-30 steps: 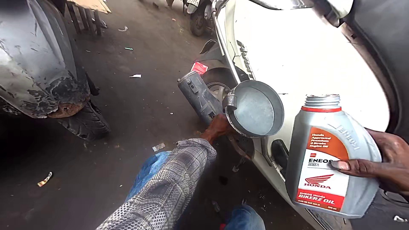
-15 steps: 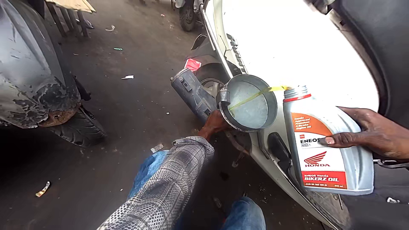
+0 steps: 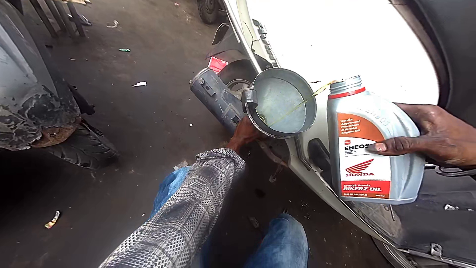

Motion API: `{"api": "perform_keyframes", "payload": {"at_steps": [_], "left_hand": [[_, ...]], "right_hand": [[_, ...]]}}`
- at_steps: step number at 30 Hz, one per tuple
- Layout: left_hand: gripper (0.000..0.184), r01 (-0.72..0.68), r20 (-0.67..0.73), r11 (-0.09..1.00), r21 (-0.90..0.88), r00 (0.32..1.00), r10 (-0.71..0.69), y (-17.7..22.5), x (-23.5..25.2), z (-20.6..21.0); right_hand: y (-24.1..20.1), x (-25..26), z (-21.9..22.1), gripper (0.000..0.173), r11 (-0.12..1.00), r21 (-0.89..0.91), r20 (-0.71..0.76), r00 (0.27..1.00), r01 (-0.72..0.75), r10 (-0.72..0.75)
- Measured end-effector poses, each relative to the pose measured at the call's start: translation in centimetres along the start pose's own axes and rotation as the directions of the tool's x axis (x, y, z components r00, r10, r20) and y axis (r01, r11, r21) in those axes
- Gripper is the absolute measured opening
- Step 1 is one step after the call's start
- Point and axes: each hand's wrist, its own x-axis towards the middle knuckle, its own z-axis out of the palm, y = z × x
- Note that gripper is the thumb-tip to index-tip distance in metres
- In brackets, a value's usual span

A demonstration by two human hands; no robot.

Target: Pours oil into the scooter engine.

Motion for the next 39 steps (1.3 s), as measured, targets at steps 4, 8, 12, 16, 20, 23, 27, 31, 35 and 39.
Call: {"api": "perform_keyframes", "payload": {"at_steps": [4, 8, 12, 16, 20, 23, 27, 31, 35, 39], "left_hand": [[0.033, -0.090, -0.082, 0.996, 0.023, 0.992, 0.092, -0.6, -0.2, 0.6], [0.030, -0.073, -0.046, 0.997, 0.023, 0.996, 0.074, -0.7, -0.1, 0.5], [0.028, -0.106, -0.099, 0.994, 0.029, 0.989, 0.109, -1.9, 0.3, 1.7], [0.030, -0.149, -0.162, 0.988, 0.050, 0.974, 0.155, -3.3, 0.4, 2.8], [0.031, -0.152, -0.173, 0.988, 0.015, 0.973, 0.153, -3.0, 0.2, 2.6], [0.035, -0.163, -0.200, 0.986, -0.036, 0.968, 0.152, -2.5, 0.0, 2.2], [0.039, -0.077, -0.168, 0.995, -0.071, 0.984, 0.064, -1.8, -0.1, 1.9], [0.047, -0.025, -0.123, 0.998, -0.056, 0.992, 0.018, -1.8, -0.2, 1.8], [0.043, -0.060, -0.156, 0.996, -0.066, 0.986, 0.050, -1.8, -0.2, 1.9], [0.037, -0.095, -0.166, 0.992, -0.077, 0.983, 0.081, -1.0, -0.4, 1.2]], "right_hand": [[-0.2, 0.5, 0.6, 0.058, 1.000, 0.029, -0.008, 1.000, 0.006, -0.005], [-0.7, 1.3, 0.2, 0.055, 0.999, -0.038, 0.062, 0.997, -0.034, 0.036], [-1.2, 1.5, -0.7, 0.053, 0.992, -0.092, 0.088, 0.992, -0.086, 0.094], [-4.3, 0.6, -0.7, 0.046, 0.980, -0.129, 0.102, 0.981, -0.151, 0.165], [-6.4, 0.2, -0.8, 0.043, 0.962, -0.163, 0.092, 0.968, -0.218, 0.235], [-5.8, 0.6, -1.9, 0.045, 0.964, -0.178, 0.127, 0.967, -0.199, 0.222], [-5.9, 0.6, -2.9, 0.047, 0.957, -0.204, 0.143, 0.960, -0.208, 0.239], [-8.1, 0.3, -2.8, 0.043, 0.933, -0.277, 0.148, 0.949, -0.231, 0.279], [-8.3, 0.4, -3.4, 0.040, 0.924, -0.312, 0.185, 0.940, -0.220, 0.286], [-9.3, 0.4, -2.9, 0.041, 0.895, -0.363, 0.149, 0.933, -0.258, 0.329]]}}
